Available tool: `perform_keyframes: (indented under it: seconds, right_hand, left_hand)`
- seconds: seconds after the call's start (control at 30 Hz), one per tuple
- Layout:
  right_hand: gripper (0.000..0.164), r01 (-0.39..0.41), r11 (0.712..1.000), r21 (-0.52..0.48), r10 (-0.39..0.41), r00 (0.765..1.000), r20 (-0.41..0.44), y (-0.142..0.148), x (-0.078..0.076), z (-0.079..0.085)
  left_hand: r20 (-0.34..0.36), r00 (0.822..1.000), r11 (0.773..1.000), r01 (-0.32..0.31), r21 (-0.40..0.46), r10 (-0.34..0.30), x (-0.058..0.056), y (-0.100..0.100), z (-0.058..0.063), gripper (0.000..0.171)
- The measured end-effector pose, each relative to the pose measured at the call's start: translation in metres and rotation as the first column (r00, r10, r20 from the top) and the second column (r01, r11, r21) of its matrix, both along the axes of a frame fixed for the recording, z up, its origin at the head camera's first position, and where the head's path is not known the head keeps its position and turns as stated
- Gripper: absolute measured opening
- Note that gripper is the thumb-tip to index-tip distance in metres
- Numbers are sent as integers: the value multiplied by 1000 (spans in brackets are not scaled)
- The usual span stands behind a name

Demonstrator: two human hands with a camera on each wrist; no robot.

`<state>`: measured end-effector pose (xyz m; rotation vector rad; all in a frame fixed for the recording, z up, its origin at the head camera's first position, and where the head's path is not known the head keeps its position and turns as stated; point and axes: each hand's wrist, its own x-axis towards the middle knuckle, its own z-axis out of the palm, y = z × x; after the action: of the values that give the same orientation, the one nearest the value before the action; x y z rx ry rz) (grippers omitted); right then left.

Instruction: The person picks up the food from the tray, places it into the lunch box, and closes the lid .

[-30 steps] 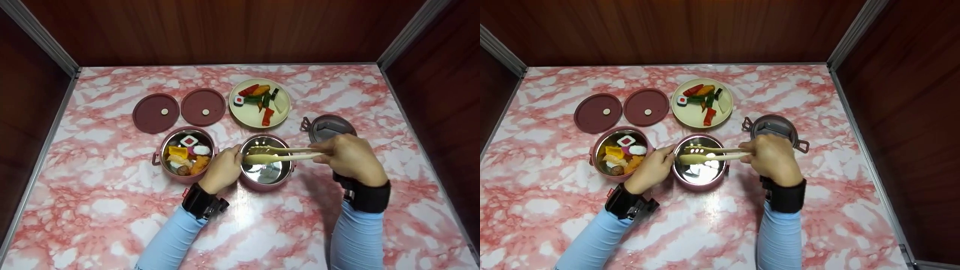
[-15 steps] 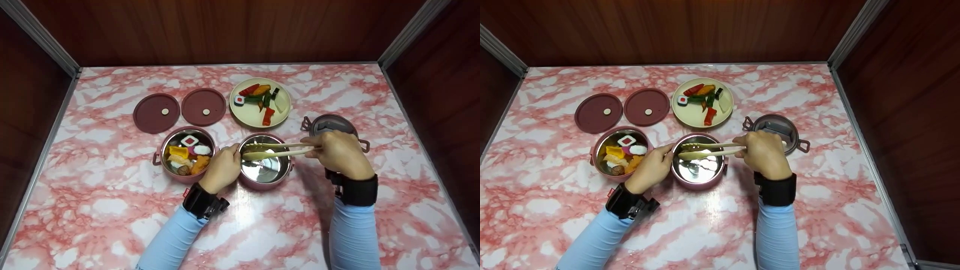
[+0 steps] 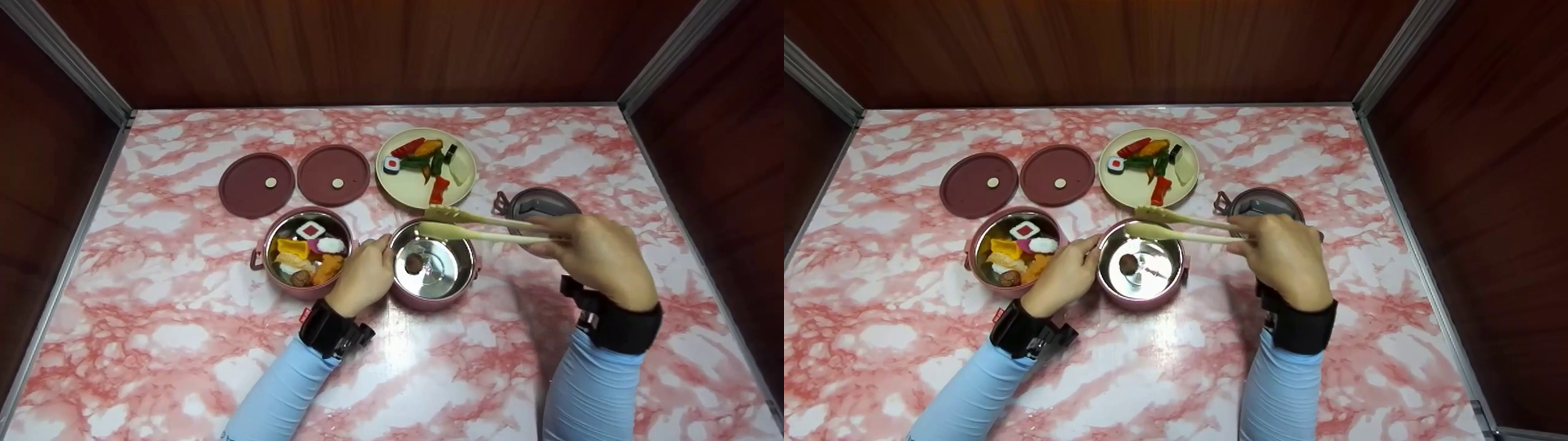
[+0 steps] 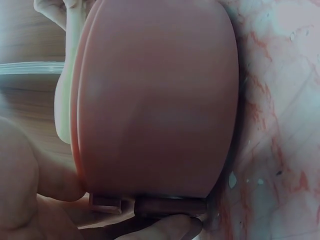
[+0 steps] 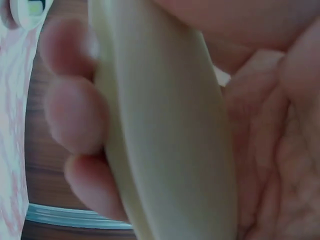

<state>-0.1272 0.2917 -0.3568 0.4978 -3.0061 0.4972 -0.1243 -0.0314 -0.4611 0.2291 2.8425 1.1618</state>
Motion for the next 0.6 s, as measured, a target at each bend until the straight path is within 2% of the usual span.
perform_keyframes:
  seconds: [0.13,0.27,0.5,0.6]
  right_hand:
    - [39,108,993,-39,-109,994,-32,3,-1,0]
    - [39,193,976,-101,-201,976,-80,2,-8,-6]
    - [42,332,925,-186,-356,927,-115,-4,-29,-26]
    - [42,361,908,-215,-394,909,-138,-9,-40,-38]
  left_hand:
    - [1,1000,1000,8,-2,-8,1,0,1,43]
    - [-9,1000,1000,19,-10,-19,2,-1,0,43]
    - [0,999,999,41,-28,-41,2,-1,0,44]
    - [-5,999,998,45,-35,-45,2,-1,0,43]
